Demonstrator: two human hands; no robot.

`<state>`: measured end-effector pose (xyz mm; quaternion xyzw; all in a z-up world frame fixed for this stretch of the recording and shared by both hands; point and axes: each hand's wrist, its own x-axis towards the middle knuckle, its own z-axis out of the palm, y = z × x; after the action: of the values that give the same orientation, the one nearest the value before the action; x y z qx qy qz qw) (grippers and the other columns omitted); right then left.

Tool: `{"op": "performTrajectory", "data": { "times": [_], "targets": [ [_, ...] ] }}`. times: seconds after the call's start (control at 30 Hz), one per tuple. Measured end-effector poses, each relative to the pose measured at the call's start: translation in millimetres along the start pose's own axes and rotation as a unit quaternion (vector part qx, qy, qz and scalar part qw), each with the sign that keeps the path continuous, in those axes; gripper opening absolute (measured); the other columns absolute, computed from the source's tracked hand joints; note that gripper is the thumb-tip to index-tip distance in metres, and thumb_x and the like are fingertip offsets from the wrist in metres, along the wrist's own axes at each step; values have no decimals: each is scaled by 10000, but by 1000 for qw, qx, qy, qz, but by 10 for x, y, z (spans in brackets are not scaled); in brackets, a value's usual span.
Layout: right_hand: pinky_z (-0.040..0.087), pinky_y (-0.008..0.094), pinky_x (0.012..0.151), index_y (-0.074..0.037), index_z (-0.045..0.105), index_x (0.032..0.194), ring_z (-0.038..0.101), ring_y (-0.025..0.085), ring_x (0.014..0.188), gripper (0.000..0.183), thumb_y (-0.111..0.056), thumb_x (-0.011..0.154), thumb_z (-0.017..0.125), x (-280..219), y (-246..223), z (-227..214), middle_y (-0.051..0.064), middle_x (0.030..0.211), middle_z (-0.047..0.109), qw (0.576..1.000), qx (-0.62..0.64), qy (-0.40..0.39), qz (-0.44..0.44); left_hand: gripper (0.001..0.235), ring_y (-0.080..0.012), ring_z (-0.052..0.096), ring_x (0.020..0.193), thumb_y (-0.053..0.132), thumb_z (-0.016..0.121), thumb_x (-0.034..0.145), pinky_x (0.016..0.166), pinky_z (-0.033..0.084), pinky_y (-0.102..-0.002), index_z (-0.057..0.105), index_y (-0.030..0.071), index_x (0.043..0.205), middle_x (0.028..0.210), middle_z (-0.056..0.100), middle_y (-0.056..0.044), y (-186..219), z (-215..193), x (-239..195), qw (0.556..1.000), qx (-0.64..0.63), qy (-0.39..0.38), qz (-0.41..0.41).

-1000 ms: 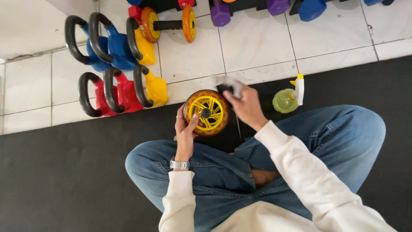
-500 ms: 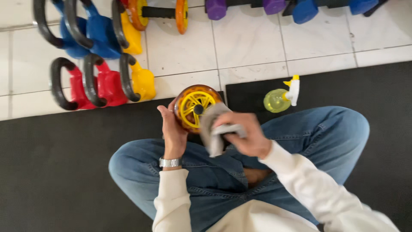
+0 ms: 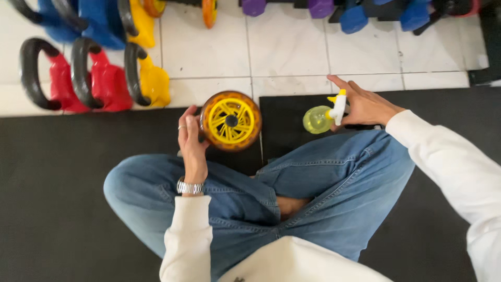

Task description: The person sits on the floor and cleans a yellow and orange dumbbell using a spray bottle and a cloth. They spray the dumbbell and wipe it thoroughly, rotating it to clean all sides, then place it on the floor.

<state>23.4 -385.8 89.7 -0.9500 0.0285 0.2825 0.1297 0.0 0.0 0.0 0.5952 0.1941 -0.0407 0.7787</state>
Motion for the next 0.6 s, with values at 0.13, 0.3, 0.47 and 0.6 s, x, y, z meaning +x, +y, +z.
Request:
{"op": "performTrajectory", "data": {
  "times": [0.13, 0.3, 0.47, 0.6],
  "targets": [
    [474, 624, 1030, -163, 451, 1497, 602, 579, 1148, 953, -557, 716, 830, 367, -80, 312, 236, 1268, 608, 991, 49, 51, -112, 509, -368, 454, 1388, 496, 458, 1056, 1027, 421, -701, 529, 181, 1449, 1450, 535, -153, 142, 107, -60, 999, 39, -4, 12],
    [522, 487, 947, -308, 558, 1274, 651, 311, 1149, 578, -642, 829, 711, 931, -74, 924, 33, 1145, 597, 977, 22, 149, -151, 422, -322, 580, 1254, 412, 562, 1064, 1104, 445, -481, 613, 122, 1365, 1274, 612, -181, 301, -20, 200, 963, 215, -60, 148],
    [524, 538, 923, -144, 562, 1346, 677, 379, 1111, 501, -329, 890, 651, 513, -648, 502, 177, 1238, 631, 934, 126, 112, -315, 407, -250, 646, 1182, 491, 525, 1062, 1042, 492, -444, 672, 208, 1315, 1189, 695, -80, 916, -40, 639, 933, 268, -177, 160],
    [529, 470, 971, -9, 551, 1414, 699, 276, 1099, 581, -342, 943, 620, -25, -1192, 231, 217, 1326, 676, 877, 310, -37, -365, 421, -167, 689, 963, 518, 506, 1058, 855, 599, -337, 704, 193, 1239, 1011, 710, -46, 883, -164, 1125, 927, 260, -218, 159]
  ]
}}
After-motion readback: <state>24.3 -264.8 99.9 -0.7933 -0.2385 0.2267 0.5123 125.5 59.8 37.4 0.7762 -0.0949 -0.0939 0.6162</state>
